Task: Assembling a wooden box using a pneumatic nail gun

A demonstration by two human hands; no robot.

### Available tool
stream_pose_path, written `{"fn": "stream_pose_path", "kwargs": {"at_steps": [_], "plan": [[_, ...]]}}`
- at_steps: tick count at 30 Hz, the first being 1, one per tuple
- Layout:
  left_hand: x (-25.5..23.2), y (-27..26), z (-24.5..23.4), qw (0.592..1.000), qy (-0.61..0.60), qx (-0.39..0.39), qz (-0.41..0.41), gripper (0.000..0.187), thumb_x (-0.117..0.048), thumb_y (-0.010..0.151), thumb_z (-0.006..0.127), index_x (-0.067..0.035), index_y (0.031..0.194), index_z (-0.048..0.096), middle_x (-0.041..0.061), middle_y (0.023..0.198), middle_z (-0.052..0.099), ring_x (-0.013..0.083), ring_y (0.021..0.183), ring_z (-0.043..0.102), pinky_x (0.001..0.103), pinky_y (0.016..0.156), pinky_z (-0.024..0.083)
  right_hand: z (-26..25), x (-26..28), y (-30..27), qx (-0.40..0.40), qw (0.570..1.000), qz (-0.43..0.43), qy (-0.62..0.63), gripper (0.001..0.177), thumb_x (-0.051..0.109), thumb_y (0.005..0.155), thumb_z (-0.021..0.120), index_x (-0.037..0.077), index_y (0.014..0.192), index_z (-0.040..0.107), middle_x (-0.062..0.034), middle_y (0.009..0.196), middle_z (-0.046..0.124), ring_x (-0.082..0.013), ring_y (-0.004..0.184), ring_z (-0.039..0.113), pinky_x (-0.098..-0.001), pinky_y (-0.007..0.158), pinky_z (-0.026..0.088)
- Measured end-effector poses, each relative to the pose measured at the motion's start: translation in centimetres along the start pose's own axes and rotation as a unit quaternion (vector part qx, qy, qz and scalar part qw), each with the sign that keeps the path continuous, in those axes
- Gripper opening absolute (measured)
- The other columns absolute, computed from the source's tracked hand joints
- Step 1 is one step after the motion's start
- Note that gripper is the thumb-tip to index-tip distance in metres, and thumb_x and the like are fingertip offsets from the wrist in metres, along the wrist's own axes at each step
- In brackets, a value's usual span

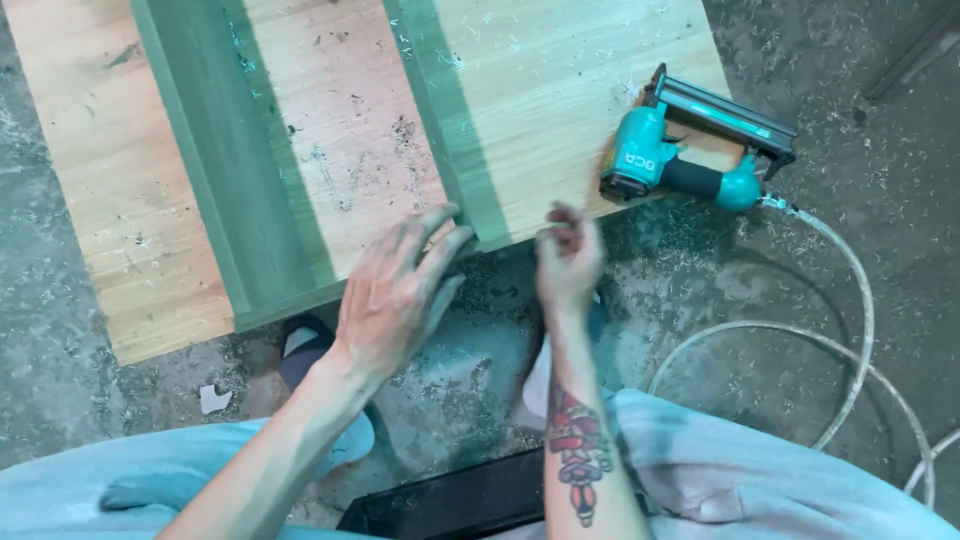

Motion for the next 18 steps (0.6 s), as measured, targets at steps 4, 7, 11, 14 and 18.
{"fn": "stream_pose_path", "kwargs": {"at_steps": [4, 7, 11, 14, 18], "plan": [[0.5, 1.2, 0.0, 0.998, 0.009, 0.061, -0.023, 0.066, -0.016, 0.083, 0.081, -0.013, 0.144, 0.055, 0.016, 0.151, 0.049, 0.0376, 0.119, 0.063, 0.048, 0.091, 0.06, 1.5, -1.2, -5.6, 0.203, 0.978, 0.026, -0.033, 0.062, -0.007, 0.079, 0.072, 0.006, 0.138, 0.062, -0.016, 0.137, 0.056, -0.033, 0.108, 0.063, -0.0416, 0.093, 0.056], [1.3, 2.0, 0.4, 0.991, 0.011, 0.129, -0.029, 0.081, -0.016, 0.082, 0.081, -0.011, 0.154, 0.044, 0.02, 0.161, 0.037, 0.0422, 0.128, 0.057, 0.053, 0.098, 0.056, 2.9, 0.1, -5.9, 0.262, 0.964, -0.012, -0.053, 0.066, 0.001, 0.08, 0.082, 0.011, 0.142, 0.062, -0.0163, 0.141, 0.061, -0.0421, 0.126, 0.061, -0.0533, 0.105, 0.051], [1.8, 1.2, 2.1, 0.983, 0.069, 0.171, -0.013, 0.09, -0.036, 0.093, 0.07, -0.007, 0.164, 0.022, 0.02, 0.17, 0.021, 0.0387, 0.146, 0.041, 0.051, 0.114, 0.042, 3.3, 1.1, -5.5, 0.3, 0.946, -0.02, -0.118, 0.055, 0.014, 0.086, 0.079, 0.021, 0.139, 0.066, -0.0094, 0.145, 0.063, -0.0391, 0.122, 0.064, -0.0518, 0.098, 0.056], [1.9, 1.2, 2.3, 0.977, 0.093, 0.189, -0.009, 0.095, -0.028, 0.09, 0.073, -0.004, 0.164, 0.018, 0.022, 0.17, 0.018, 0.0385, 0.146, 0.04, 0.05, 0.116, 0.039, 3.6, 0.0, -5.6, 0.256, 0.963, -0.021, -0.075, 0.043, 0.017, 0.085, 0.083, 0.019, 0.127, 0.074, -0.0108, 0.143, 0.065, -0.0379, 0.122, 0.066, -0.0482, 0.1, 0.056], [1.5, 1.4, 1.9, 0.973, 0.083, 0.215, -0.015, 0.102, -0.014, 0.085, 0.075, -0.003, 0.165, 0.013, 0.022, 0.171, 0.013, 0.0392, 0.147, 0.037, 0.05, 0.117, 0.038, 4.0, -2.1, -6.0, 0.246, 0.969, -0.017, -0.008, 0.038, 0.016, 0.085, 0.085, 0.015, 0.122, 0.077, -0.0141, 0.145, 0.063, -0.0397, 0.127, 0.063, -0.048, 0.103, 0.054]]}}
Point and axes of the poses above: each hand's wrist, its own y-axis towards the middle knuckle, its own z-axis out of the palm, x = y × z, the point moved 3 cm from there along y, towards the middle knuckle
